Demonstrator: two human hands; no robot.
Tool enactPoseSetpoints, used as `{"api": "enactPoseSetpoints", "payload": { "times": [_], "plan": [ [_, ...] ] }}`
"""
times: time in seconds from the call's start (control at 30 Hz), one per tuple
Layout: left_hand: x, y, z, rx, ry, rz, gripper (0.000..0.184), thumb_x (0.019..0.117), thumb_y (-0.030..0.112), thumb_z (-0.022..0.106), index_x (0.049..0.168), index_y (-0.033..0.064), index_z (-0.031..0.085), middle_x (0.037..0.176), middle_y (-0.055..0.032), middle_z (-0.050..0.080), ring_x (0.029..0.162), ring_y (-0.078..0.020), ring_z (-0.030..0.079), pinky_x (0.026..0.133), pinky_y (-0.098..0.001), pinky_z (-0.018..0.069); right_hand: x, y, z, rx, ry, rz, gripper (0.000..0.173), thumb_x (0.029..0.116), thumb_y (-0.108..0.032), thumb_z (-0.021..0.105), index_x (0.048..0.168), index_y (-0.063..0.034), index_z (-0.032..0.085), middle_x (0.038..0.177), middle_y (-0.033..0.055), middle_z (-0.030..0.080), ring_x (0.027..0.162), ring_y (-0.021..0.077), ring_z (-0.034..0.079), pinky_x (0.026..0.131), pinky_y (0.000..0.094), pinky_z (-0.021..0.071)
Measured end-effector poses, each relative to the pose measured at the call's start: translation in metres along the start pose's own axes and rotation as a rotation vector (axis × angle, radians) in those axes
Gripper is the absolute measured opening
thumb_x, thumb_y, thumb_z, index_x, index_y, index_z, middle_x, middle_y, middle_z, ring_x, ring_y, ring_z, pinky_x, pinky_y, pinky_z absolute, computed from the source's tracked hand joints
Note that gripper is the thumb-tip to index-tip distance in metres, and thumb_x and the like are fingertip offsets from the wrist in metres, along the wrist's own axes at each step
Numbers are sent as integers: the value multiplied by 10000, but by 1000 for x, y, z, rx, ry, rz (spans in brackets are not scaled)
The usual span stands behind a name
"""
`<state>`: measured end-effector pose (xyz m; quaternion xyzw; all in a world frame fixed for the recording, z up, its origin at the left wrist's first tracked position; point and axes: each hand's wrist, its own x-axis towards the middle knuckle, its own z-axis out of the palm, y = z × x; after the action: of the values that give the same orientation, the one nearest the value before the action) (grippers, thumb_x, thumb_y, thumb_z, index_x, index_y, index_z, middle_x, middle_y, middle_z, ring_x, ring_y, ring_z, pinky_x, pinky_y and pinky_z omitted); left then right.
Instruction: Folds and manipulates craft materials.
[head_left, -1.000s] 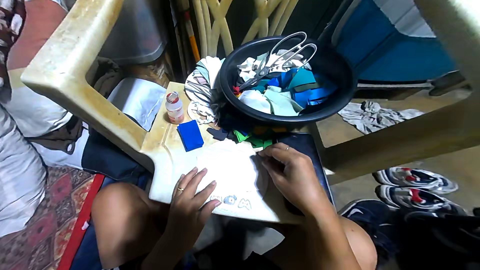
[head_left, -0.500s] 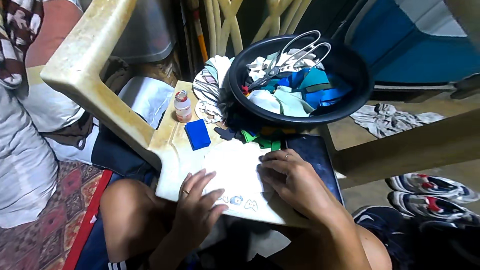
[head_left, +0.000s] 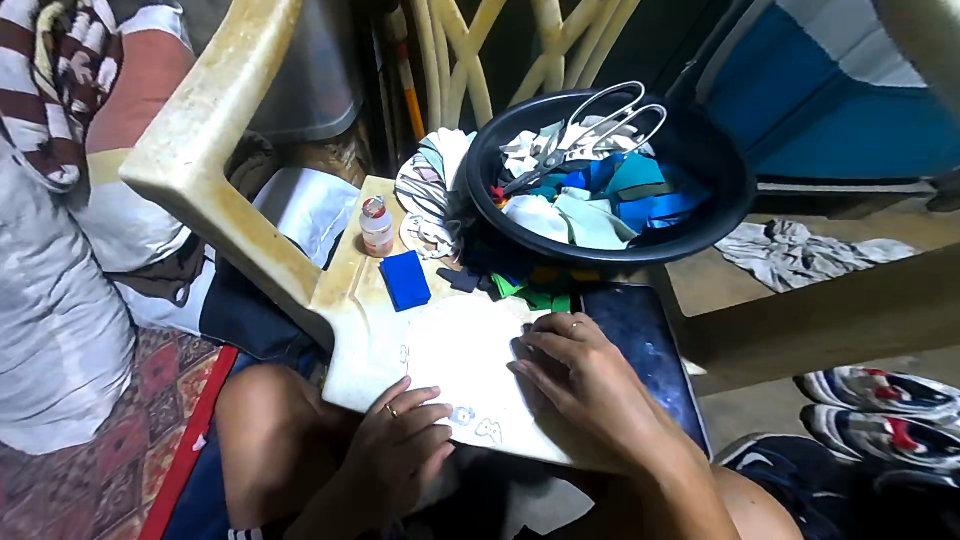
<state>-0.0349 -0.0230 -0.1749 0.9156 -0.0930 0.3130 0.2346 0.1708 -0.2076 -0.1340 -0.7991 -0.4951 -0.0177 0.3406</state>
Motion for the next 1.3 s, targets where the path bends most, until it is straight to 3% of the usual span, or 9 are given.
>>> {"api": "enactPoseSetpoints", "payload": {
  "times": [0.17,0.27,0.37,0.57,0.87,0.93,1.07,1.23,1.3],
  "plan": [
    [23,4,-8,-12,35,-130,205,1046,226,551,1038,83,697,1214,-77,717,1278,-194,612,1146,-366,434,3,-2,1,5,36,-20,200,844,-103,675,1004,-34,774,1011,142,708,962,310,676,852,407,565],
    [44,9,-1,124,-172,-193,390,997,264,587,1284,19,688,1414,-142,627,1375,-323,543,1138,-500,426,3,-4,2,39,6,-39,163,818,-62,680,938,-14,780,1020,159,705,991,317,670,880,414,556],
    [45,2,11,210,-328,-128,493,1015,402,541,1429,144,612,1533,-135,521,1440,-371,458,1131,-636,361,3,-6,-1,67,-7,-20,225,784,20,646,976,17,764,1051,186,704,975,306,692,876,394,569],
    [45,0,10,249,-385,-98,439,1043,438,462,1430,299,615,1555,-132,495,1449,-443,416,1125,-664,346,-1,-2,-13,21,63,23,210,791,64,631,947,27,765,1029,183,723,931,300,708,842,386,579],
    [55,5,4,185,-412,-135,430,1025,409,500,1407,272,644,1544,-94,517,1443,-473,409,1086,-739,321,0,-4,-4,35,30,-10,135,775,34,685,888,19,758,997,181,715,958,339,686,862,419,564],
    [69,7,3,113,-361,-179,411,1043,380,496,1357,193,683,1461,-112,595,1395,-439,487,1082,-706,358,1,-4,-7,59,23,16,187,756,60,711,939,40,743,1015,202,715,969,356,693,879,437,564],
    [103,0,15,-10,-207,-202,266,1008,164,586,1160,12,743,1191,-157,713,1159,-337,656,991,-449,527,2,-6,-9,90,4,69,282,747,65,726,1028,51,711,992,197,705,900,310,698,833,406,574],
    [147,9,16,-57,-615,-549,359,996,111,627,1336,0,643,1322,-202,617,1260,-362,556,1094,-485,425,4,-7,-11,141,-23,129,365,762,73,736,1121,70,672,1014,204,695,908,307,691,845,411,568],
    [155,7,15,-76,-682,-619,344,986,100,637,1318,9,644,1252,-189,636,1202,-342,573,1063,-474,435,4,-8,-12,157,-32,149,425,765,72,732,1182,80,652,1032,203,697,922,301,691,856,408,567]
  ]
}}
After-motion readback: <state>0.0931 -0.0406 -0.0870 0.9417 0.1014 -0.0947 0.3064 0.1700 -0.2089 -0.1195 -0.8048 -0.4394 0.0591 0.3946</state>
